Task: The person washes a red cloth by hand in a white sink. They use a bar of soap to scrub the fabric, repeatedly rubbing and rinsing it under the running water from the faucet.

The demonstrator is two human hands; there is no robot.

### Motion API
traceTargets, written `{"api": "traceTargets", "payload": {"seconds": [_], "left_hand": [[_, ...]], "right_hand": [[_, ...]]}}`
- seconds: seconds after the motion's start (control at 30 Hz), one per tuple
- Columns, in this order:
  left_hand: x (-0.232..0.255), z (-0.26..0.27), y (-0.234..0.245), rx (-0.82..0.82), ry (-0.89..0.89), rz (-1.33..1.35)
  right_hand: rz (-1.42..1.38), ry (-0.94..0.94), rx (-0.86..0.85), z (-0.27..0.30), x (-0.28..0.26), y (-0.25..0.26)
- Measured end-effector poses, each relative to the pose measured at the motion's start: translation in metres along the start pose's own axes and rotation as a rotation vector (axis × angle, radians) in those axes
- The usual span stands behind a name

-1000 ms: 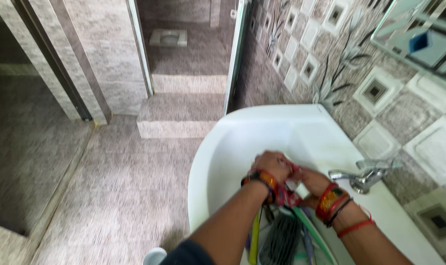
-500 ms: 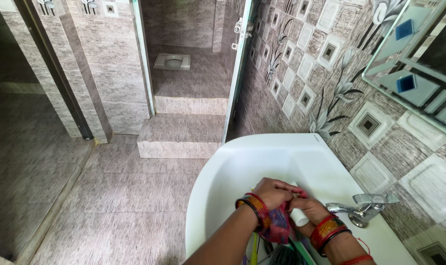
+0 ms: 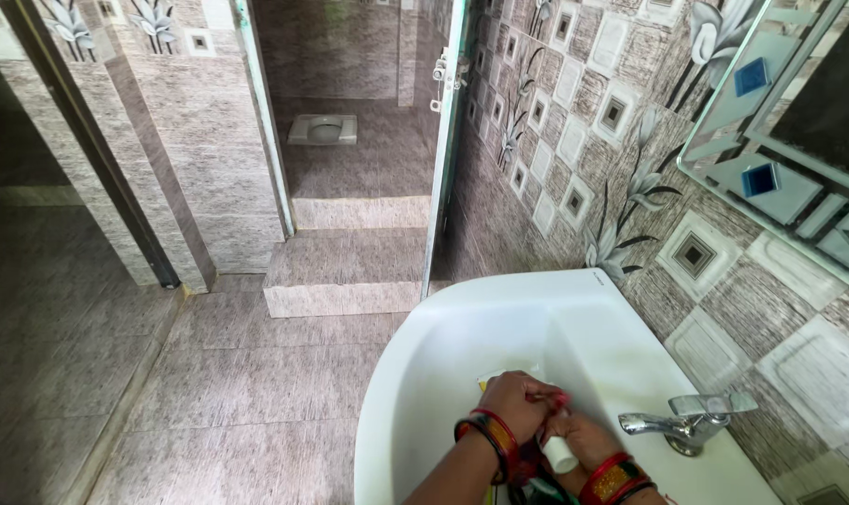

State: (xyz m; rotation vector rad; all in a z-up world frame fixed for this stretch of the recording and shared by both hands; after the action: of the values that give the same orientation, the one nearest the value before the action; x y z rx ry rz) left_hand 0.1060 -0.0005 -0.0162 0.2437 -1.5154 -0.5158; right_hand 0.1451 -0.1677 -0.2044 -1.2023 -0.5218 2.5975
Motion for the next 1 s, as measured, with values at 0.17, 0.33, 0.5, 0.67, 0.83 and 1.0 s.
{"api": "traceTargets", "payload": {"seconds": [0.17,0.33,0.5,0.67,0.83,1.0], "left_hand": [[0.003,-0.012,0.004,0.020,0.027,-0.273],[0.016,0.006,-0.008,-0.163,-0.046,0.002],[0.000,-0.009,-0.011,-0.105,0.040,-0.308],[0.002,-0.002,-0.017,-0.179,0.007,-0.098],[0.009,0.006,-0.015,-0.118,-0.057,-0.102],[-0.001,0.011,-0.002,-0.138,0.215,-0.284]], "right_hand": [[-0.005,0.057,-0.179,0.010,-0.017,-0.025],[-0.220,0.083,-0.090,0.073,-0.032,-0.063],[-0.210,0.071,-0.072,0.073,-0.026,-0.068],[-0.238,0.063,-0.118,0.057,-0.030,-0.050],[-0.188,0.121,-0.098,0.040,-0.026,-0.040],[-0.147,0.073,-0.046,0.057,-0.027,-0.051]]}}
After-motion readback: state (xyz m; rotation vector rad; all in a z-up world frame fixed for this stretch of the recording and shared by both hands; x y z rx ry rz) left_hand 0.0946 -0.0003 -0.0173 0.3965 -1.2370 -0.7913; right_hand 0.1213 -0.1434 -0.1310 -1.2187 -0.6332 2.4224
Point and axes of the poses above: each hand's wrist, its own z-axis away from the middle knuckle, its own y-axis out of the back of the hand, x = y × z, the point moved 9 cm from there along -z, towards the middle knuckle, and after that the axes turned 6 degrees about -z, right-handed, at the moved point
